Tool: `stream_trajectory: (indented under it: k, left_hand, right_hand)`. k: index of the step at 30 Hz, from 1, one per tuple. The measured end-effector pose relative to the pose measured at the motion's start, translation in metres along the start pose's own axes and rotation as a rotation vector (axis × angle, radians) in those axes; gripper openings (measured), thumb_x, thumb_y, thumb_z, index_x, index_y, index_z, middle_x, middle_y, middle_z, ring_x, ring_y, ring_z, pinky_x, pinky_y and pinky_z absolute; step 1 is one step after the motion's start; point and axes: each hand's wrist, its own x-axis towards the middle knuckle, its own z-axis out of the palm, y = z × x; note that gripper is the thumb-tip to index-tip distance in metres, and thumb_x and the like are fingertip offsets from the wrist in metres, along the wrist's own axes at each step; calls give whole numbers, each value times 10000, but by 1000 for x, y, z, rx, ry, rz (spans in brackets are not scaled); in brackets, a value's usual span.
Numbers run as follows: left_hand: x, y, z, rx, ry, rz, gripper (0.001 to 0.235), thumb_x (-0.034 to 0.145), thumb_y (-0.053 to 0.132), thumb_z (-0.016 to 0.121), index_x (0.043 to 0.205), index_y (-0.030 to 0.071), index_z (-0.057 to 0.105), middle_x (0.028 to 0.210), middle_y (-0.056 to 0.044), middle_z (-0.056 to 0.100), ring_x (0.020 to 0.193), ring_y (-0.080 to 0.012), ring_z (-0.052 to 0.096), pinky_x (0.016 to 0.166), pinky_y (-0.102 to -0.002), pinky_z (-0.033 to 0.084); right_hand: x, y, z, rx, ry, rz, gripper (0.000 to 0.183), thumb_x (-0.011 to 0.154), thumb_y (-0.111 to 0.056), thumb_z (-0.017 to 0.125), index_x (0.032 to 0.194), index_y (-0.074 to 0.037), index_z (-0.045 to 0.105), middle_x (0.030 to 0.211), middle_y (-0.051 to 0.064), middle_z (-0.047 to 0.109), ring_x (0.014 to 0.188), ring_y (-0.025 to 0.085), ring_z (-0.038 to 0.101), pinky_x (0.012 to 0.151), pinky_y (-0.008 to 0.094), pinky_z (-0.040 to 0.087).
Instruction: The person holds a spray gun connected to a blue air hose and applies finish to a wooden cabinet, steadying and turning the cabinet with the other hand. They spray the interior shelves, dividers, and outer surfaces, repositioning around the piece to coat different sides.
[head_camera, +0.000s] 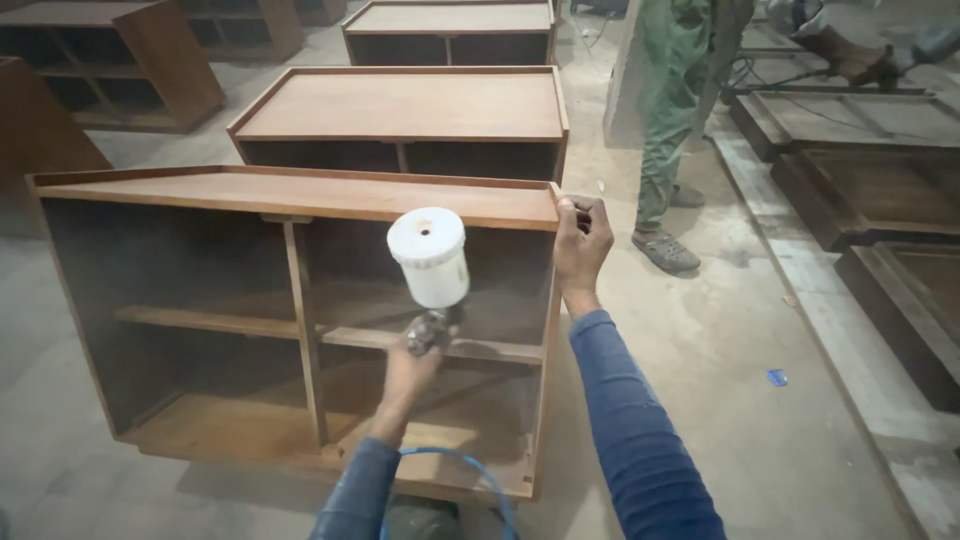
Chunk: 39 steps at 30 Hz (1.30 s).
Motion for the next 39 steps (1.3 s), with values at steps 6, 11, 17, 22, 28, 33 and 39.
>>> stream_trajectory:
  k: [6, 11, 17, 22, 28, 33, 39]
  left_hand:
    - [40, -53, -20, -131, -29, 165, 386, 894, 113, 700, 1278, 84, 679, 1136, -99, 779, 1004, -184, 724, 871, -337, 559]
    - [25, -14, -109, 93, 212, 96, 415, 890, 198, 755, 1297, 167, 684, 1135, -77, 772, 1021, -197, 737, 874, -351, 568]
    - [0, 27, -113, 374, 283, 35, 407, 894, 339, 813, 1279, 248, 718, 1075, -140, 762, 1034, -279, 716, 869, -391, 555]
    - [9, 25, -56, 36, -40, 150, 376, 842, 299, 812, 1170, 143, 713, 1032, -31, 777, 948, -136, 720, 829, -307, 567]
    - [22, 32, -80, -8, -140, 121, 351, 889, 299, 784, 1177, 100, 753, 903, -16, 763, 739, -112, 612, 686, -334, 536]
    - [14, 41, -156, 349, 124, 157, 462, 838, 390, 827, 1242, 188, 727, 1032, -111, 770, 962, -234, 735, 826, -385, 572]
    - [-4, 81, -155, 526, 64, 3, 444, 890, 422, 797, 1312, 318, 703, 1057, -134, 761, 994, -294, 722, 852, -432, 556]
  right_hand:
    - [0, -9, -6, -92, -40, -142, 132, 992, -144, 631, 944, -23, 650, 846, 54, 668, 770, 116, 606, 728, 289, 513]
    - [1, -4, -3, -62, -33, -133, 137, 993, -146, 631, 939, -22, 652, 847, 49, 664, 781, 116, 590, 749, 292, 506]
    - [3, 3, -2, -58, -42, -79, 125, 996, -127, 624, 920, -30, 647, 834, 22, 641, 749, 103, 550, 719, 285, 483]
    - [2, -1, -6, -43, -69, -106, 112, 1001, -111, 607, 932, -30, 640, 871, 22, 647, 791, 100, 571, 765, 281, 500]
    - [5, 12, -9, -101, -82, -167, 128, 1007, -94, 596, 905, -20, 623, 858, 38, 639, 806, 121, 578, 770, 292, 499]
    - [2, 5, -7, -70, -105, -161, 128, 1023, -81, 562, 938, -20, 635, 893, 39, 626, 839, 126, 559, 804, 290, 479]
    - [6, 14, -10, 3, -127, -134, 110, 1022, -65, 557, 938, -12, 602, 904, 28, 614, 846, 121, 547, 819, 288, 478]
